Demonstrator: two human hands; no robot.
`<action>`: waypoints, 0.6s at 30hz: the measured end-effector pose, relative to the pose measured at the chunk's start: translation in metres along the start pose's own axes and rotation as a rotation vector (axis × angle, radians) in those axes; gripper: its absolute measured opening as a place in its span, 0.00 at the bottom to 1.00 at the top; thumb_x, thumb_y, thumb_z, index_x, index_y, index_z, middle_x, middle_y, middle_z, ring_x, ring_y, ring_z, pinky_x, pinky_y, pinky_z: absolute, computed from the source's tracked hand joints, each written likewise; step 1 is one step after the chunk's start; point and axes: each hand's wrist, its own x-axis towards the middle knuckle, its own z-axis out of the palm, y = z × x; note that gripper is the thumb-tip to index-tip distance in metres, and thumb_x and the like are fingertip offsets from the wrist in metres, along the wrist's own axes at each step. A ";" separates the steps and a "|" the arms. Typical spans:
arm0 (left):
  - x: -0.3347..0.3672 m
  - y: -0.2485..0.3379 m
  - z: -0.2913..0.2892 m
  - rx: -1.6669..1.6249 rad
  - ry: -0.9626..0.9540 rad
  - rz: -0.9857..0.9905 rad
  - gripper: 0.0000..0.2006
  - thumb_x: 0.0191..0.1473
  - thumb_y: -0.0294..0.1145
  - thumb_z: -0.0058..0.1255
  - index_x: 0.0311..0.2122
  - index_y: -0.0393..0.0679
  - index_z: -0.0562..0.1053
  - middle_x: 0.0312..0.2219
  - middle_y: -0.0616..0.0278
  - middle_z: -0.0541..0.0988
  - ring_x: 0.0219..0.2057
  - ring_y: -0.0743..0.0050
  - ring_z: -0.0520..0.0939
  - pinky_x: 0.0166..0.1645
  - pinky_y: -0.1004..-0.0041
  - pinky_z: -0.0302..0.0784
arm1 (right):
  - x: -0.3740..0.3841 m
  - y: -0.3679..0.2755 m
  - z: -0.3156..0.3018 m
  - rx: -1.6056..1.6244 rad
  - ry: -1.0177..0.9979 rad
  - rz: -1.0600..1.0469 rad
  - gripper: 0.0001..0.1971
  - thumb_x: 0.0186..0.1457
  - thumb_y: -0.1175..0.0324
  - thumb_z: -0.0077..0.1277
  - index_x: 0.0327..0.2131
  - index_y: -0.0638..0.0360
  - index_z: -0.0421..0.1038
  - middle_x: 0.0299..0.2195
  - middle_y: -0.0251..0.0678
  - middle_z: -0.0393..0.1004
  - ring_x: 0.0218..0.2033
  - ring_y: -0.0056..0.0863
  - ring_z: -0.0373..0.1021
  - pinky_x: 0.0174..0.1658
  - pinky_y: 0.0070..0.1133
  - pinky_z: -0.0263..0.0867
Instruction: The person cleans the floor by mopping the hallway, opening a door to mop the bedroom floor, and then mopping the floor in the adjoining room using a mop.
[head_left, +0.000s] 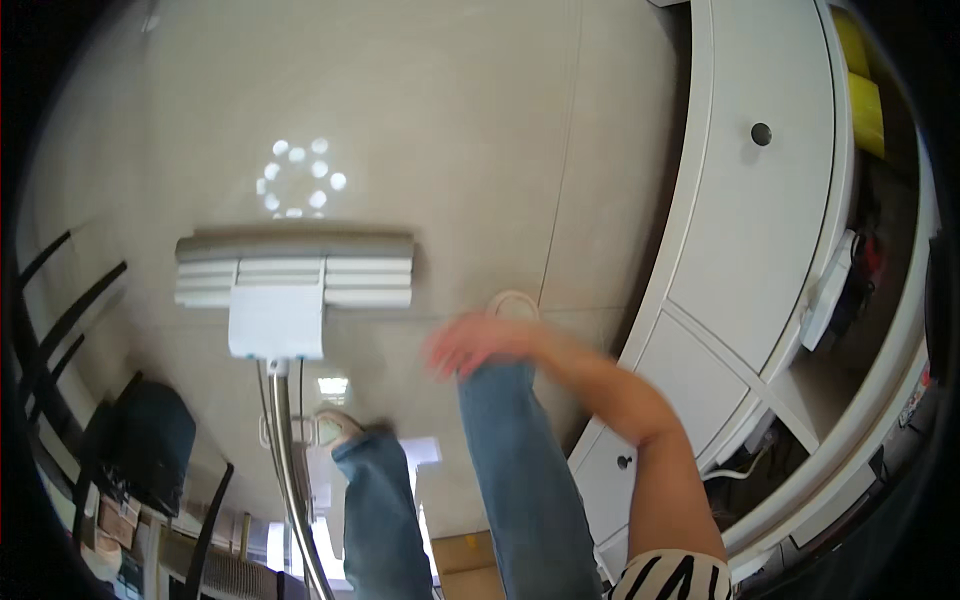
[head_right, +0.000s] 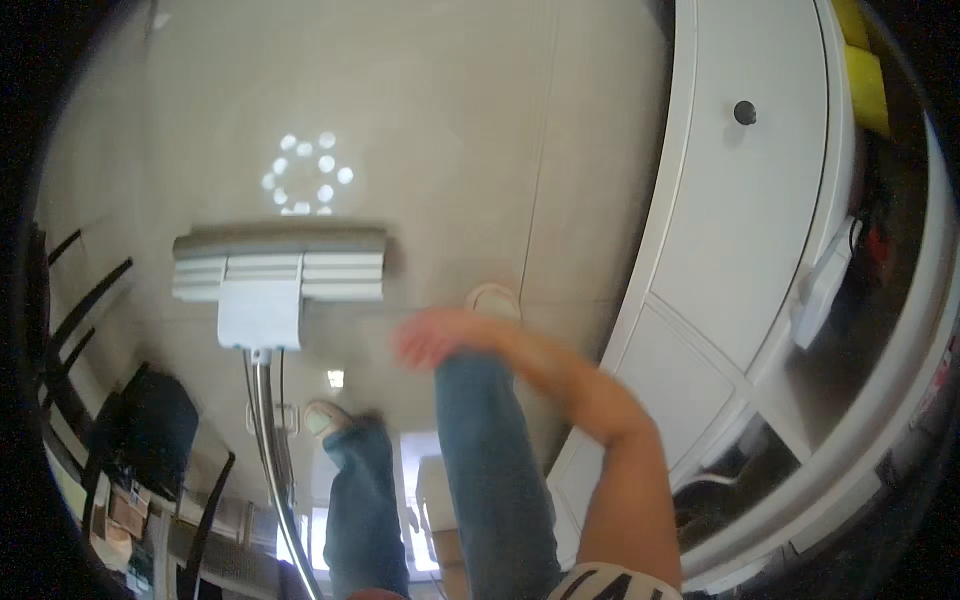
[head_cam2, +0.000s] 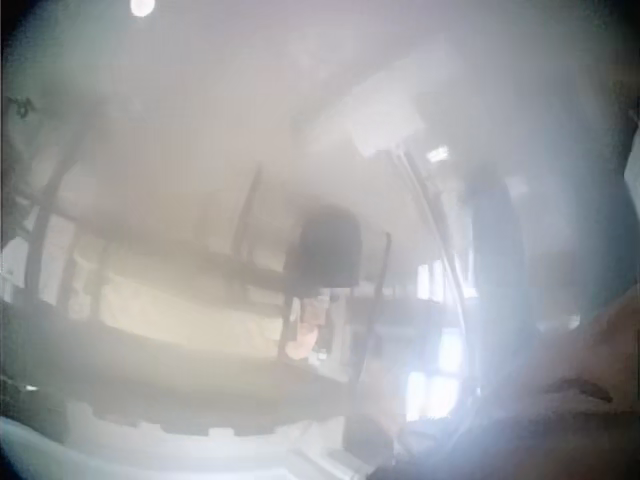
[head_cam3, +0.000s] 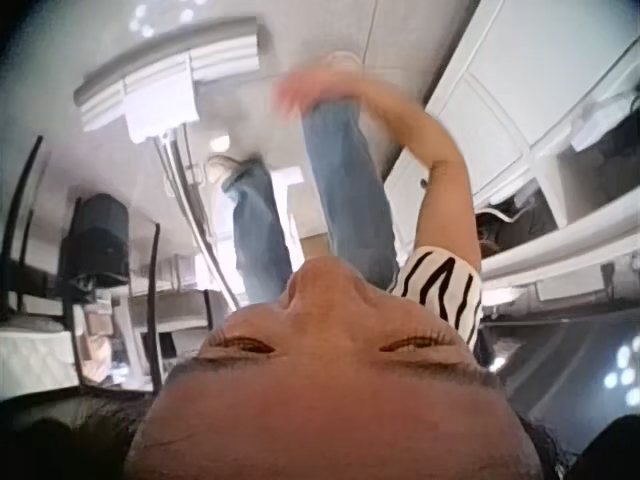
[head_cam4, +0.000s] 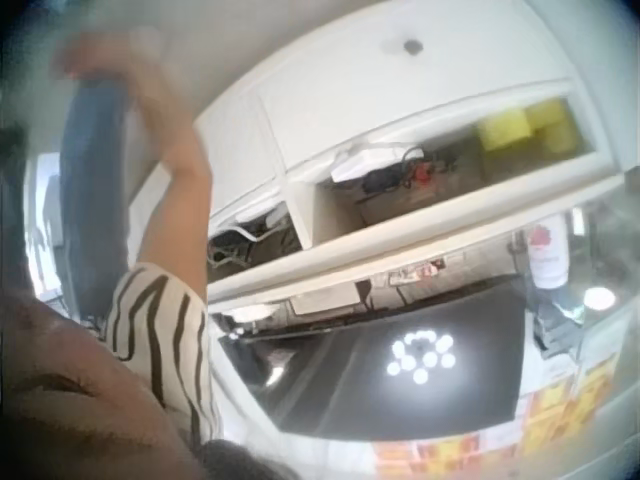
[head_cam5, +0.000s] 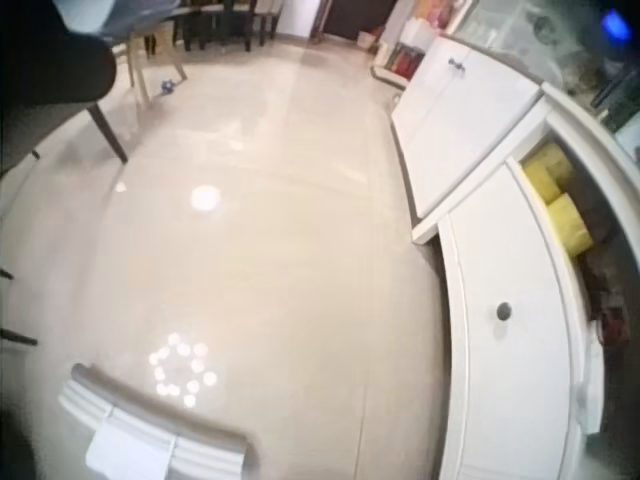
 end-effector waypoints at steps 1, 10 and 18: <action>-0.014 -0.014 0.001 -0.007 -0.009 -0.012 0.08 0.30 0.28 0.48 0.18 0.36 0.66 0.14 0.49 0.70 0.18 0.51 0.72 0.23 0.63 0.65 | 0.049 0.015 0.066 0.131 0.023 0.413 0.26 0.46 0.58 0.43 0.47 0.60 0.52 0.43 0.39 0.60 0.42 0.27 0.60 0.42 0.24 0.58; -0.127 -0.112 0.024 -0.104 -0.057 -0.100 0.08 0.30 0.28 0.48 0.18 0.36 0.66 0.14 0.48 0.70 0.18 0.52 0.73 0.23 0.63 0.66 | 0.178 0.076 0.285 0.559 0.604 -0.049 0.18 0.42 0.69 0.48 0.35 0.56 0.50 0.25 0.37 0.63 0.23 0.26 0.66 0.21 0.21 0.62; -0.079 -0.010 -0.016 -0.288 0.051 0.105 0.08 0.31 0.29 0.48 0.19 0.35 0.66 0.14 0.48 0.70 0.19 0.52 0.73 0.23 0.64 0.66 | 0.047 -0.102 0.154 0.250 1.107 -0.671 0.10 0.41 0.73 0.47 0.28 0.60 0.57 0.17 0.33 0.62 0.15 0.21 0.62 0.16 0.19 0.64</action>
